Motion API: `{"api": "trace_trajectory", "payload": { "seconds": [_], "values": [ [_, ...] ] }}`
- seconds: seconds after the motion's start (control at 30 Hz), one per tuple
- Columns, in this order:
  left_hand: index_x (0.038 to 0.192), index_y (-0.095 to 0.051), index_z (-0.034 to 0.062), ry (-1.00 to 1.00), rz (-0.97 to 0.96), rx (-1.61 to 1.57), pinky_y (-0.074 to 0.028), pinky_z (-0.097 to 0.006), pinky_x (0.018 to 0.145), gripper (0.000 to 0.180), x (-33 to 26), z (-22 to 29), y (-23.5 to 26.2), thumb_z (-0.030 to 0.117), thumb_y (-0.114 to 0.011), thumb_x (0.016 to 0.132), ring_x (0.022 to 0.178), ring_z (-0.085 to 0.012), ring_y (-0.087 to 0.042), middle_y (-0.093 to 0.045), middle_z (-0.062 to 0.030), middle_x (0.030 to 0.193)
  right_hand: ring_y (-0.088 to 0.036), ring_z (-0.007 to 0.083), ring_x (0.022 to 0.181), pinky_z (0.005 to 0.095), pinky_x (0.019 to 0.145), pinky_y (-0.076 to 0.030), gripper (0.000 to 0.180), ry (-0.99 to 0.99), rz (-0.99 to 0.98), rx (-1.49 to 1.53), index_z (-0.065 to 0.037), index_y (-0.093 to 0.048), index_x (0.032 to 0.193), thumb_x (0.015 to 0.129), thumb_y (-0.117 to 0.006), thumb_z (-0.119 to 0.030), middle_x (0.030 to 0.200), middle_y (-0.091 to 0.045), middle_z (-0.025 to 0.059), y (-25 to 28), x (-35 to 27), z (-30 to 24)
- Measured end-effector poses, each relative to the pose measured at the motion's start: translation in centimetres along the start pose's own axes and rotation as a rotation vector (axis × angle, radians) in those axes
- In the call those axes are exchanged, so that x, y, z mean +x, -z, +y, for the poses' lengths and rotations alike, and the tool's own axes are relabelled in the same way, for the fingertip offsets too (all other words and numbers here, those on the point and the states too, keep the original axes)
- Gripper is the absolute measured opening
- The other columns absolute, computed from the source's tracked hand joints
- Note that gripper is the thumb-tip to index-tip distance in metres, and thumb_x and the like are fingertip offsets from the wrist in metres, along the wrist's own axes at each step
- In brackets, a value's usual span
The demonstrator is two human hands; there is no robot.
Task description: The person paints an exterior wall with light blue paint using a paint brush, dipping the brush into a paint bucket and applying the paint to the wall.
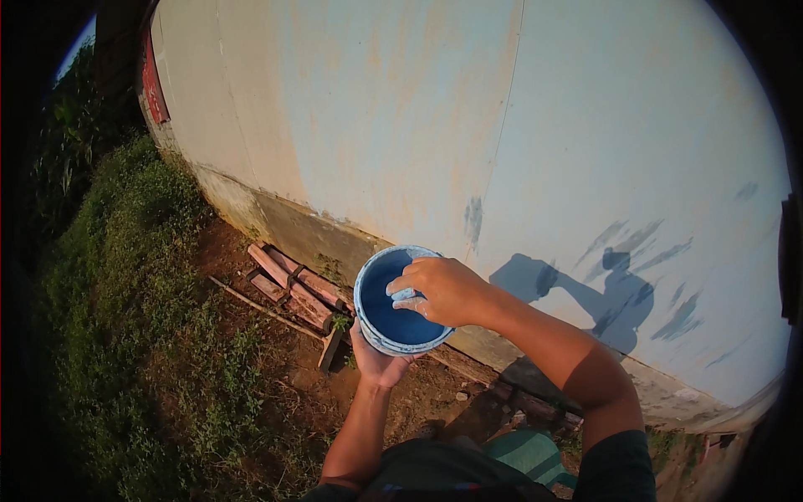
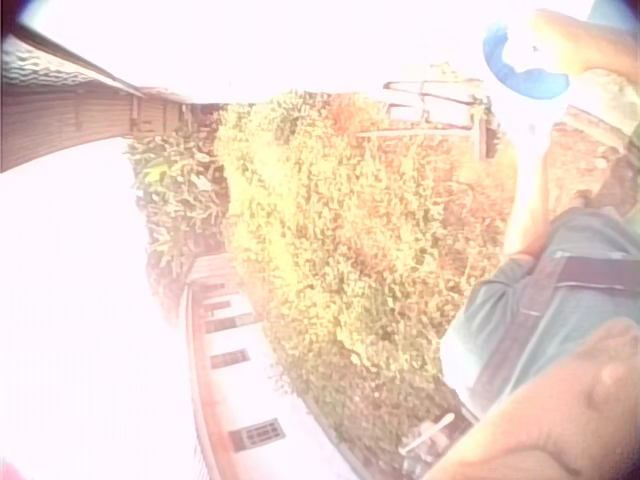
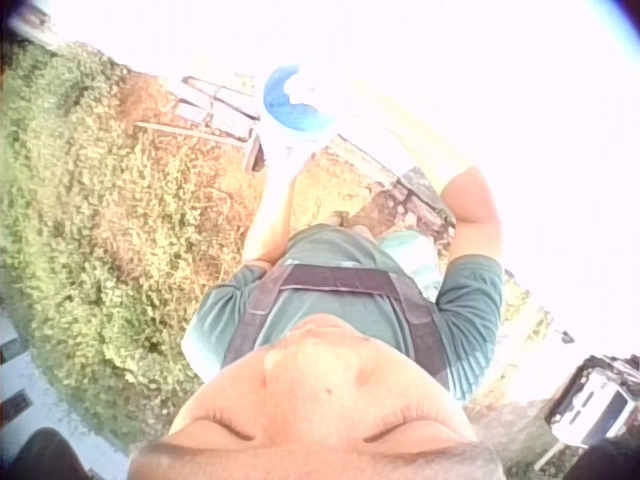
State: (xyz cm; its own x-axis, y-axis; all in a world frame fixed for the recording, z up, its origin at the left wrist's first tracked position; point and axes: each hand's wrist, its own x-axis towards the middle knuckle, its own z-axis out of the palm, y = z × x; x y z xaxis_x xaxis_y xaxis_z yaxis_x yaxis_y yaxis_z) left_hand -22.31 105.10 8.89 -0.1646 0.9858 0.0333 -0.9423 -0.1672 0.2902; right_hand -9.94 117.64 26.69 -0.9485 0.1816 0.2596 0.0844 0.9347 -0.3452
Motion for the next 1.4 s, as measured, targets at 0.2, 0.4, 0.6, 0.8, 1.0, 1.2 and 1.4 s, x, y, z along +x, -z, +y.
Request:
{"api": "trace_trajectory", "payload": {
  "seconds": [0.2, 0.4, 0.6, 0.8, 1.0, 1.2, 1.4],
  "values": [
    [0.157, -0.047, 0.0108, -0.004, 0.014, 0.006, -0.063, -0.060, 0.095, 0.076, -0.3, -0.4, -0.9, 0.065, -0.036, 0.105, 0.132, -0.0395, -0.064, -0.055, -0.0173, 0.155, -0.071, 0.0370, 0.097, 0.0476, 0.087, -0.057, 0.024, -0.116, 0.031, -0.089, -0.006, -0.079, 0.114, 0.094, -0.077, -0.019, 0.099, -0.075, 0.0159, 1.1, -0.9, -0.5],
    [0.157, -0.047, 0.0105, -0.023, -0.032, 0.024, -0.060, -0.059, 0.101, 0.075, -0.3, -0.8, -0.7, 0.063, -0.038, 0.105, 0.135, -0.0379, -0.061, -0.054, -0.0163, 0.156, -0.074, 0.0397, 0.093, 0.0499, 0.083, -0.059, 0.024, -0.058, 0.047, -0.160, 0.000, -0.080, 0.107, 0.093, -0.076, -0.019, 0.095, -0.076, 0.0201, 1.9, -1.8, -1.5],
    [0.155, -0.051, 0.0098, 0.017, -0.086, -0.060, -0.054, -0.057, 0.109, 0.072, 0.2, -1.2, -0.8, 0.061, -0.042, 0.106, 0.139, -0.0362, -0.058, -0.054, -0.0141, 0.157, -0.072, 0.0357, 0.094, 0.0473, 0.082, -0.058, 0.023, -0.118, -0.060, -0.242, -0.004, -0.079, 0.104, 0.095, -0.075, -0.024, 0.090, -0.075, 0.0142, 2.1, -2.9, -1.2],
    [0.153, -0.053, 0.0083, 0.035, -0.011, -0.092, -0.051, -0.054, 0.113, 0.068, 1.0, -3.0, -0.3, 0.058, -0.041, 0.108, 0.137, -0.0344, -0.059, -0.057, -0.0136, 0.155, -0.072, 0.0361, 0.092, 0.0478, 0.081, -0.058, 0.024, -0.176, -0.108, -0.286, -0.003, -0.077, 0.096, 0.096, -0.072, -0.027, 0.089, -0.075, 0.0140, 2.4, -4.8, -1.5],
    [0.153, -0.053, 0.0075, 0.121, -0.044, -0.108, -0.050, -0.055, 0.114, 0.069, 1.4, -5.4, -0.8, 0.058, -0.040, 0.108, 0.137, -0.0345, -0.059, -0.057, -0.0140, 0.155, -0.073, 0.0373, 0.090, 0.0496, 0.080, -0.058, 0.026, -0.271, -0.193, -0.229, -0.001, -0.077, 0.094, 0.096, -0.072, -0.027, 0.089, -0.075, 0.0173, 3.2, -7.7, -2.2],
    [0.155, -0.051, 0.0086, 0.210, -0.082, -0.062, -0.050, -0.056, 0.115, 0.073, 0.1, -8.5, -1.4, 0.061, -0.040, 0.106, 0.139, -0.0344, -0.059, -0.056, -0.0134, 0.157, -0.074, 0.0412, 0.082, 0.0496, 0.079, -0.058, 0.032, -0.406, -0.132, -0.029, 0.001, -0.080, 0.107, 0.095, -0.075, -0.029, 0.086, -0.075, 0.0246, 4.2, -12.1, -3.9],
    [0.156, -0.051, 0.0127, 0.323, -0.091, -0.023, -0.055, -0.060, 0.107, 0.076, -0.7, -10.5, -2.4, 0.066, -0.039, 0.104, 0.137, -0.0353, -0.060, -0.056, -0.0125, 0.156, -0.072, 0.0416, 0.085, 0.0499, 0.082, -0.055, 0.031, -0.511, 0.160, 0.214, 0.000, -0.080, 0.113, 0.095, -0.078, -0.025, 0.087, -0.074, 0.0240, 2.7, -16.6, -4.3]
  ]
}}
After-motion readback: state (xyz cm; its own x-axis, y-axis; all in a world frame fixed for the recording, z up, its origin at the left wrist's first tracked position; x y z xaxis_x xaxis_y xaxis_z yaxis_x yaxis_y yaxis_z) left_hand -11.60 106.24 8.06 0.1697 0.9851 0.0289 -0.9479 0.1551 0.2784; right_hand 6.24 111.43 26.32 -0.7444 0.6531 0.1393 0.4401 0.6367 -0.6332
